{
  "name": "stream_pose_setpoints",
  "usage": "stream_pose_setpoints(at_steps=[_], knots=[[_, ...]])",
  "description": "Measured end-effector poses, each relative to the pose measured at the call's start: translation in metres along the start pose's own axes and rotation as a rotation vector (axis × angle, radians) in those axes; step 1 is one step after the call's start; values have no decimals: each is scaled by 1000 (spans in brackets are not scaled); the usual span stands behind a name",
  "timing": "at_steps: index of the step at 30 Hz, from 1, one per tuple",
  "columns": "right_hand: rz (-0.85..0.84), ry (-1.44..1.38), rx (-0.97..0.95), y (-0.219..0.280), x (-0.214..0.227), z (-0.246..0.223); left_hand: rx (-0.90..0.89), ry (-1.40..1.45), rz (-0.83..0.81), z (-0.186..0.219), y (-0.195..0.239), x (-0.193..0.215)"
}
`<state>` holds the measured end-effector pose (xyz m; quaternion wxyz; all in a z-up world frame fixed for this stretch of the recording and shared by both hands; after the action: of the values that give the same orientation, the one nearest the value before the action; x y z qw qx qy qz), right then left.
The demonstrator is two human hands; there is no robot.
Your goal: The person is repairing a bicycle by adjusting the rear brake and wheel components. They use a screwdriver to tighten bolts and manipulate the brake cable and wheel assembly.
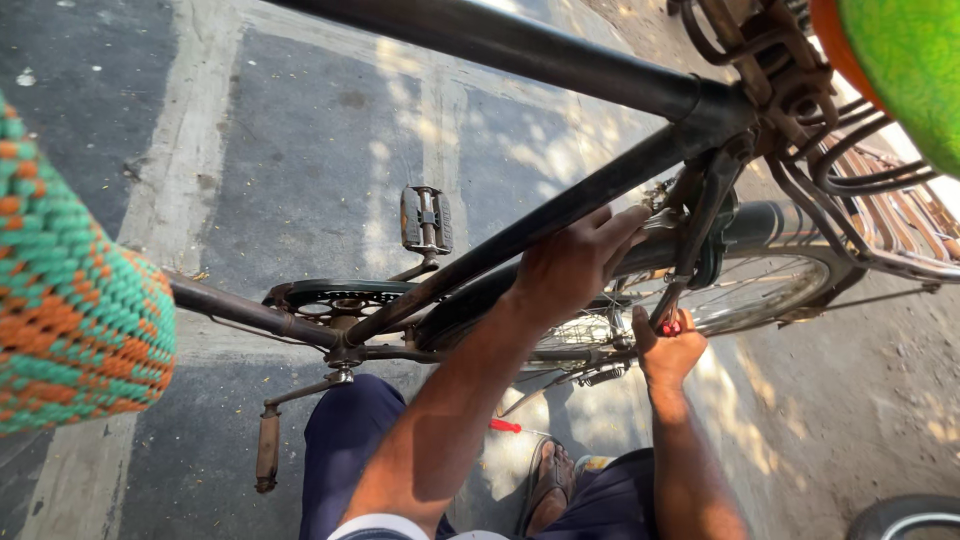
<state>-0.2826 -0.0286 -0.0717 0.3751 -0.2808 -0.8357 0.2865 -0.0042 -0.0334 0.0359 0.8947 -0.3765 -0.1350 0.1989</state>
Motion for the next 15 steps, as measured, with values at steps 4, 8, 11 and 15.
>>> stream_pose_setpoints(at_steps=[4, 8, 11, 15], knots=[[-4, -20, -20, 0, 0, -2, -29, -154, 145, 28, 10, 13], [13, -13, -30, -1, -5, 7, -33, -143, 203, 42, 15, 12], [32, -44, -75, 2, -5, 22, 50, -155, 172, 48, 13, 1], [11, 2, 50, 0, -8, 32, 5, -171, 232, 65, 13, -12]])
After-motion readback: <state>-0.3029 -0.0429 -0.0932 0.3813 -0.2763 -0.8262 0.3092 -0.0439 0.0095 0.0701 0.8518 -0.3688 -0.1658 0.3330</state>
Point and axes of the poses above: each hand's wrist, its own y-axis away from the middle knuckle, its own x-axis out of the back of the hand, z = x × y, the point moved 6 cm from there along -y, towards the middle knuckle, and after that the axes turned 13 degrees about z, right-handed, at the moved point
